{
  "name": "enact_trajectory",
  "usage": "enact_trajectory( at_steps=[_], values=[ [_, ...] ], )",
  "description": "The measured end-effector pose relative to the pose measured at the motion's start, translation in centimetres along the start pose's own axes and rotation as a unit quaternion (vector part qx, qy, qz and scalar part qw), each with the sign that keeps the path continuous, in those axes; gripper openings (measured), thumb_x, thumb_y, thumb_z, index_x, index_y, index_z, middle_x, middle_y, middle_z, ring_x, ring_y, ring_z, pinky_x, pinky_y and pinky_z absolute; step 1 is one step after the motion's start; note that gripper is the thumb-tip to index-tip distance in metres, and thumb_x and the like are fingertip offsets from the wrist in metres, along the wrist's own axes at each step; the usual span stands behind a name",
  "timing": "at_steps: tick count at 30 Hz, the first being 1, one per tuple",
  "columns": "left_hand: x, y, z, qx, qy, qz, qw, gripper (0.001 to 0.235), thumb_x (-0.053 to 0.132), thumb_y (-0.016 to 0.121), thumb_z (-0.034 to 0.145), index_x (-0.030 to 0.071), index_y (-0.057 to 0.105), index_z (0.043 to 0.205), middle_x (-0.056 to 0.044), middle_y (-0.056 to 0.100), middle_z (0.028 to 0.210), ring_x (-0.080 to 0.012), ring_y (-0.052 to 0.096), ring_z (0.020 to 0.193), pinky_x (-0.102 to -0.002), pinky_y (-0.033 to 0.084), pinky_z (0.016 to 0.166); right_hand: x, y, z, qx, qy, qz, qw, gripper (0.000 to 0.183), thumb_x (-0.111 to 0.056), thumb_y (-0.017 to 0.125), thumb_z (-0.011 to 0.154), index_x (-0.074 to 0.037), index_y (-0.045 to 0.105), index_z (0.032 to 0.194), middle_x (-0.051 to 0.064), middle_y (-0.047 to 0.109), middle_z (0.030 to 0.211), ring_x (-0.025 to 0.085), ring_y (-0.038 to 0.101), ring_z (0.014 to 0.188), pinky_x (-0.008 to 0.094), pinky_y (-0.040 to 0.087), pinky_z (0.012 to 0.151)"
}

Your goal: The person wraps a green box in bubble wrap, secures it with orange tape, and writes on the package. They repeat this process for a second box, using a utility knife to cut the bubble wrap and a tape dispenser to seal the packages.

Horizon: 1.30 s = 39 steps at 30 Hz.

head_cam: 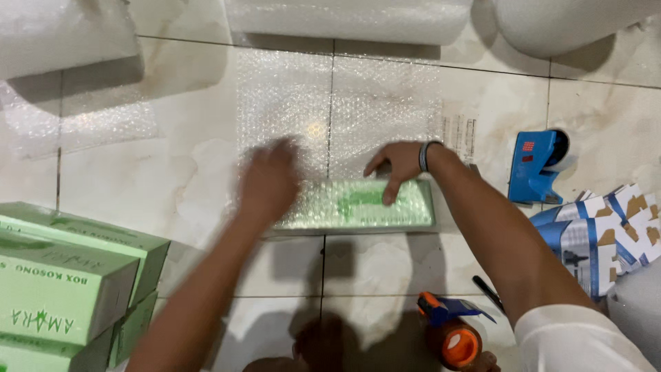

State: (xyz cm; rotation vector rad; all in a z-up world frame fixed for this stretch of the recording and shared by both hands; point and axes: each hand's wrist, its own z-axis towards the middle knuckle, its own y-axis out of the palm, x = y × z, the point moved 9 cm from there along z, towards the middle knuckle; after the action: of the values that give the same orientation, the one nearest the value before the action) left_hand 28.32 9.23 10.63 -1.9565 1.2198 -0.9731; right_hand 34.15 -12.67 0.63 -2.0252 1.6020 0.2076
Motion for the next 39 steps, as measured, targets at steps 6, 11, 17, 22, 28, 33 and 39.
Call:
enact_trajectory(
  at_steps=[6,11,17,22,28,33,39],
  values=[
    [8.3,4.8,0.9,-0.037,0.289,0.095,0.952,0.082,0.033,0.078,0.069,0.009,0.036,0.135,-0.017,0.042,0.138,-0.0363,0.038,0.129,-0.067,0.027,0.098,-0.2,-6.3,-3.2,0.228,0.064,-0.052,0.970,0.050,-0.055,0.083,0.053,-0.037,0.069,0.098,-0.014,0.058,0.120,0.022,0.049,0.121,0.052,0.035,0.102],
    [7.1,5.6,6.3,-0.161,0.185,0.065,0.967,0.095,0.058,0.080,0.053,0.027,0.044,0.136,-0.008,0.059,0.123,-0.0333,0.055,0.115,-0.055,0.039,0.093,-8.0,0.1,-5.7,0.342,-0.066,-0.188,0.918,0.129,-0.064,0.083,0.043,-0.007,0.025,0.143,0.015,0.036,0.138,0.035,0.031,0.130,0.061,0.017,0.108],
    [7.3,5.5,0.3,-0.291,0.174,0.038,0.940,0.085,0.076,0.051,0.067,0.007,0.064,0.114,-0.017,0.062,0.121,-0.0339,0.052,0.121,-0.052,0.036,0.102,-7.7,9.2,-5.9,0.272,-0.029,-0.232,0.934,0.107,-0.046,0.083,0.057,-0.006,0.026,0.139,0.018,0.033,0.132,0.037,0.031,0.124,0.060,0.020,0.103],
    [3.8,10.3,3.7,-0.146,0.216,0.055,0.964,0.079,0.074,0.030,0.077,0.015,0.053,0.125,-0.012,0.037,0.138,-0.0321,0.028,0.130,-0.055,0.029,0.100,-9.7,15.3,-9.1,0.375,-0.095,-0.223,0.895,0.132,-0.051,0.092,0.034,-0.008,0.026,0.139,0.012,0.041,0.128,0.031,0.043,0.112,0.048,0.031,0.089],
    [8.3,3.9,-6.3,-0.158,0.181,0.100,0.965,0.088,0.067,0.036,0.086,0.004,0.019,0.145,-0.019,0.012,0.152,-0.0331,0.010,0.141,-0.055,0.012,0.111,-8.1,7.8,-3.8,0.128,-0.118,-0.131,0.976,0.115,-0.051,0.077,0.045,-0.010,0.029,0.141,0.016,0.045,0.132,0.037,0.043,0.120,0.054,0.036,0.096],
    [9.4,7.5,-10.3,0.182,0.295,0.125,0.930,0.117,0.074,0.065,0.052,-0.003,0.036,0.135,-0.026,0.032,0.141,-0.0396,0.027,0.134,-0.058,0.020,0.107,-5.2,0.3,0.5,0.040,-0.026,-0.175,0.983,0.133,-0.073,0.076,0.025,-0.027,0.033,0.143,-0.006,0.028,0.151,0.032,0.033,0.134,0.059,0.032,0.102],
    [9.1,6.8,-0.7,0.211,0.304,0.087,0.925,0.059,0.017,0.071,0.067,0.009,0.048,0.121,-0.022,0.051,0.125,-0.0387,0.049,0.118,-0.061,0.035,0.092,-6.4,-7.1,-2.9,0.255,0.014,-0.246,0.935,0.137,-0.069,0.079,0.035,-0.021,0.020,0.148,0.008,0.031,0.150,0.034,0.034,0.134,0.059,0.028,0.106]
  ],
)
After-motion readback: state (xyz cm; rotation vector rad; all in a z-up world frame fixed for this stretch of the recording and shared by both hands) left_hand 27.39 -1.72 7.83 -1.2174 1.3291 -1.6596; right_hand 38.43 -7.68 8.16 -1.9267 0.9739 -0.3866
